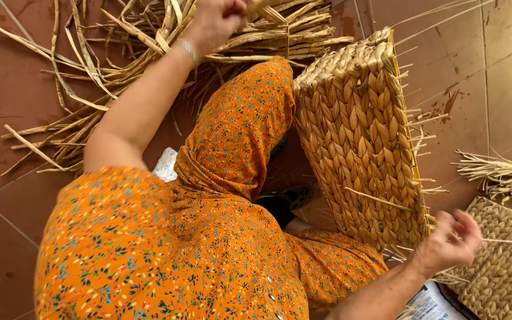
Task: The person sits on the floor with a woven water-hyacinth basket on their lap and weaves flexible plant strands around the basket rim, tucking and tightening them by hand. They occasionally reach to the floor to gather more strands and reposition the basket while continuing to weave.
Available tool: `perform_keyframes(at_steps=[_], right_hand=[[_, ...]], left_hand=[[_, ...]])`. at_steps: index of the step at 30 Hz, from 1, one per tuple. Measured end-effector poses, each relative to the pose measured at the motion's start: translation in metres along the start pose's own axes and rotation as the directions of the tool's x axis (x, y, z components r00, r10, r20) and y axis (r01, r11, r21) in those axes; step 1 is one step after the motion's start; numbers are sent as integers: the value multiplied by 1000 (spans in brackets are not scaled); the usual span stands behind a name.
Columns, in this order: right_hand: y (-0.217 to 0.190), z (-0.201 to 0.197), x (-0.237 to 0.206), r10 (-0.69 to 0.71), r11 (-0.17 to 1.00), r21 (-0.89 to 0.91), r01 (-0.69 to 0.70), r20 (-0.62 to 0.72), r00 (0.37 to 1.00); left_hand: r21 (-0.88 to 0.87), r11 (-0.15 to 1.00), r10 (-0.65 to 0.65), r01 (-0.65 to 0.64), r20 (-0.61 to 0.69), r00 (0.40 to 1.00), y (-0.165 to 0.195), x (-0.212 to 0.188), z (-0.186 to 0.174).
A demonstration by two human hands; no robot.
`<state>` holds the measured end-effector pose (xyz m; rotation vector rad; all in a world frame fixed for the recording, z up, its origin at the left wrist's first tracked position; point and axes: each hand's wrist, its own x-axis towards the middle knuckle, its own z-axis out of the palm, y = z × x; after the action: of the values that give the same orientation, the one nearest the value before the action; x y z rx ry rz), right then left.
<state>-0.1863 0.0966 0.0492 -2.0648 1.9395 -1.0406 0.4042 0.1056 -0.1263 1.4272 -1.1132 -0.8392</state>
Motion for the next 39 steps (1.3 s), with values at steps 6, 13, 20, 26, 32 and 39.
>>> perform_keyframes(at_steps=[6, 13, 20, 26, 32, 39], right_hand=[[-157, 69, -33, -402, 877, 342, 338, 135, 906], [-311, 200, -84, -735, 657, 439, 613, 554, 390], [-335, 244, -81, -813, 559, 442, 701, 456, 361], [-325, 262, -87, -857, 477, 435, 764, 425, 293], [-295, 265, -7, -810, 549, 341, 763, 439, 388], [-267, 239, 90, -438, 875, 185, 448, 696, 568]], left_hand=[[400, 869, 367, -292, -124, 922, 21, -97, 6], [415, 859, 419, -299, -235, 877, 57, -149, -2], [659, 752, 249, -21, -254, 935, 72, -152, -27], [712, 379, -315, 591, -501, 806, 50, -160, -40], [774, 275, -283, 570, -502, 817, 49, -163, -64], [889, 234, 14, 394, -409, 913, 47, -162, -80]])
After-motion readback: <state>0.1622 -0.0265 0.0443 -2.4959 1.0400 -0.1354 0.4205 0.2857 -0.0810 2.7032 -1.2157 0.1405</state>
